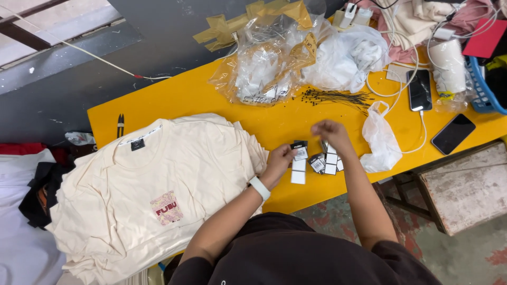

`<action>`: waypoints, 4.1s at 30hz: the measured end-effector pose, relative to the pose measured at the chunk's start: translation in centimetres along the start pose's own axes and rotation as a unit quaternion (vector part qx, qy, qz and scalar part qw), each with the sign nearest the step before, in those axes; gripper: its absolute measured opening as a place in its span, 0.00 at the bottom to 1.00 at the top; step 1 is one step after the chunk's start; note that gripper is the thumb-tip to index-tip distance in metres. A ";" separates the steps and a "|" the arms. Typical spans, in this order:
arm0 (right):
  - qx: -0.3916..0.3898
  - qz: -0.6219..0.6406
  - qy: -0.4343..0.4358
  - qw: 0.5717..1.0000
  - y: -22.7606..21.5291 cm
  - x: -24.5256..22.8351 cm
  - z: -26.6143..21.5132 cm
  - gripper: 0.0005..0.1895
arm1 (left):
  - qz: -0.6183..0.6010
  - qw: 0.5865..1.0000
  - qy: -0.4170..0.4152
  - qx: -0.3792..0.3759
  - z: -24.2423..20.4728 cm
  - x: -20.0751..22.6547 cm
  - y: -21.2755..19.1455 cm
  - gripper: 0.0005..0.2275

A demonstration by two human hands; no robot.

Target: The person attaches tags to a stack of cream-colored t-shirts on a yellow table. They pick up a tag, attach it to the collar of a shirt, and then move the shirt to a different pile. This process is repeated for multiple shirts.

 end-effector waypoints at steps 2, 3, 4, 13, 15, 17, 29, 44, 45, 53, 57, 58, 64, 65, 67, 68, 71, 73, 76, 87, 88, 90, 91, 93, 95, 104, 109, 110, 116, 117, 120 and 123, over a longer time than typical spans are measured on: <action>0.063 -0.073 -0.004 0.995 -3.8 5.0 6.7 0.09 | 0.023 0.999 0.024 -0.001 -2.1 3.9 -0.7 0.04; 0.128 -0.145 -0.007 0.981 -6.0 7.1 9.8 0.07 | 0.046 0.998 0.047 -0.004 -3.2 6.0 -1.0 0.11; 0.124 -0.146 -0.013 0.981 -5.9 8.0 12.5 0.07 | 0.047 0.998 0.052 0.001 -3.9 6.9 -1.1 0.11; 0.121 -0.438 0.123 0.882 -2.6 5.1 21.2 0.07 | 0.053 0.996 0.059 -0.036 -6.6 4.3 -1.4 0.13; 0.160 -0.450 0.062 0.876 -2.8 3.2 20.1 0.06 | 0.065 0.996 0.043 -0.045 -7.9 4.5 -1.2 0.11; 0.166 -0.436 0.038 0.884 -3.9 3.5 20.3 0.04 | 0.105 0.992 0.050 -0.045 -9.0 6.7 -1.9 0.11; 0.067 -0.359 -0.288 0.885 0.2 -6.7 5.2 0.05 | 0.625 0.751 0.214 -0.007 -13.6 19.4 5.9 0.08; -0.183 -0.269 -0.257 0.910 11.7 -18.2 -11.7 0.04 | 0.465 0.872 0.137 0.064 -27.5 19.6 -7.5 0.07; -0.182 -0.223 -0.221 0.932 12.0 -17.9 -11.7 0.03 | 0.440 0.883 0.139 0.081 -28.8 19.5 -8.7 0.06; -0.267 0.454 -0.181 0.831 26.8 -16.2 -8.3 0.04 | 0.238 0.954 0.147 0.105 -33.5 14.3 -15.7 0.09; -0.175 0.465 -0.250 0.831 29.7 -20.7 -7.5 0.04 | 0.031 0.970 0.201 0.136 -34.2 11.2 -20.7 0.20; -0.177 0.464 -0.249 0.832 30.6 -21.2 -8.1 0.04 | 0.030 0.969 0.202 0.137 -34.9 11.5 -21.6 0.20; -0.118 -0.097 -0.422 0.894 38.3 -28.3 -16.1 0.02 | 0.083 0.947 0.250 0.182 -38.3 14.4 -25.6 0.19; -0.114 -0.168 -0.424 0.883 39.9 -27.9 -16.5 0.02 | 0.089 0.944 0.256 0.190 -38.9 15.3 -25.8 0.17; -0.104 -0.239 -0.420 0.869 42.1 -27.3 -16.9 0.02 | 0.094 0.941 0.261 0.193 -39.6 16.2 -26.1 0.15; -0.087 -0.258 -0.439 0.856 42.6 -27.5 -17.2 0.01 | 0.106 0.938 0.264 0.198 -39.8 16.6 -26.3 0.13; -0.055 -0.301 -0.469 0.829 44.2 -28.5 -18.0 0.02 | 0.136 0.929 0.275 0.205 -40.2 17.5 -26.8 0.11; -0.040 -0.326 -0.477 0.815 45.0 -28.7 -18.1 0.03 | 0.151 0.925 0.282 0.204 -40.4 18.2 -26.7 0.10; -0.018 -0.349 -0.487 0.801 45.5 -28.9 -17.8 0.03 | 0.190 0.912 0.293 0.215 -40.8 19.5 -26.2 0.09; -0.028 -0.330 -0.525 0.784 46.2 -29.1 -16.8 0.05 | 0.340 0.852 0.301 0.260 -40.6 20.6 -24.8 0.07; -0.030 -0.330 -0.526 0.783 46.4 -28.7 -16.5 0.05 | 0.339 0.852 0.300 0.262 -40.5 20.5 -24.7 0.07; -0.040 -0.311 -0.515 0.797 46.6 -28.0 -15.6 0.05 | 0.406 0.826 0.283 0.270 -40.2 20.5 -24.0 0.06; -0.042 -0.311 -0.516 0.797 46.5 -27.8 -15.5 0.05 | 0.405 0.826 0.283 0.272 -39.9 20.1 -24.2 0.06; -0.087 -0.252 -0.414 0.870 46.2 -26.5 -12.9 0.04 | 0.496 0.776 0.266 0.286 -39.5 19.8 -23.9 0.09; -0.128 -0.173 -0.318 0.923 45.1 -23.3 -9.8 0.07 | 0.547 0.729 0.282 0.301 -39.0 18.9 -24.0 0.09; -0.362 0.092 -0.040 0.927 46.4 -17.1 -4.9 0.09 | 0.673 0.579 0.348 0.301 -37.8 19.0 -22.7 0.03; -0.362 0.139 0.014 0.922 48.1 -12.9 -0.5 0.05 | 0.701 0.575 0.315 0.280 -35.6 19.2 -22.9 0.05; -0.318 0.166 0.009 0.933 48.1 -14.0 0.2 0.06 | 0.668 0.652 0.256 0.250 -34.4 19.0 -24.4 0.08; -0.163 0.175 -0.072 0.968 46.6 -17.3 8.4 0.06 | 0.241 0.946 0.121 0.178 -28.7 13.9 -32.7 0.13; -0.122 0.131 -0.089 0.980 46.1 -17.5 9.7 0.07 | 0.154 0.958 0.136 0.200 -27.6 12.0 -34.8 0.12; -0.159 0.026 -0.106 0.981 47.1 -17.5 10.4 0.05 | 0.394 0.874 0.123 0.259 -29.6 16.4 -35.9 0.10; -0.166 -0.085 -0.168 0.968 46.9 -16.3 10.7 0.09 | 0.597 0.740 0.151 0.272 -28.2 18.4 -35.5 0.11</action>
Point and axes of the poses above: each hand's wrist, its own z-axis towards the middle knuckle, its own y-axis out of the palm, x = y × z, the point moved 9 cm from there along z, towards the middle knuckle, and after that the axes turned 14 degrees about -x, right-handed, at the moved point
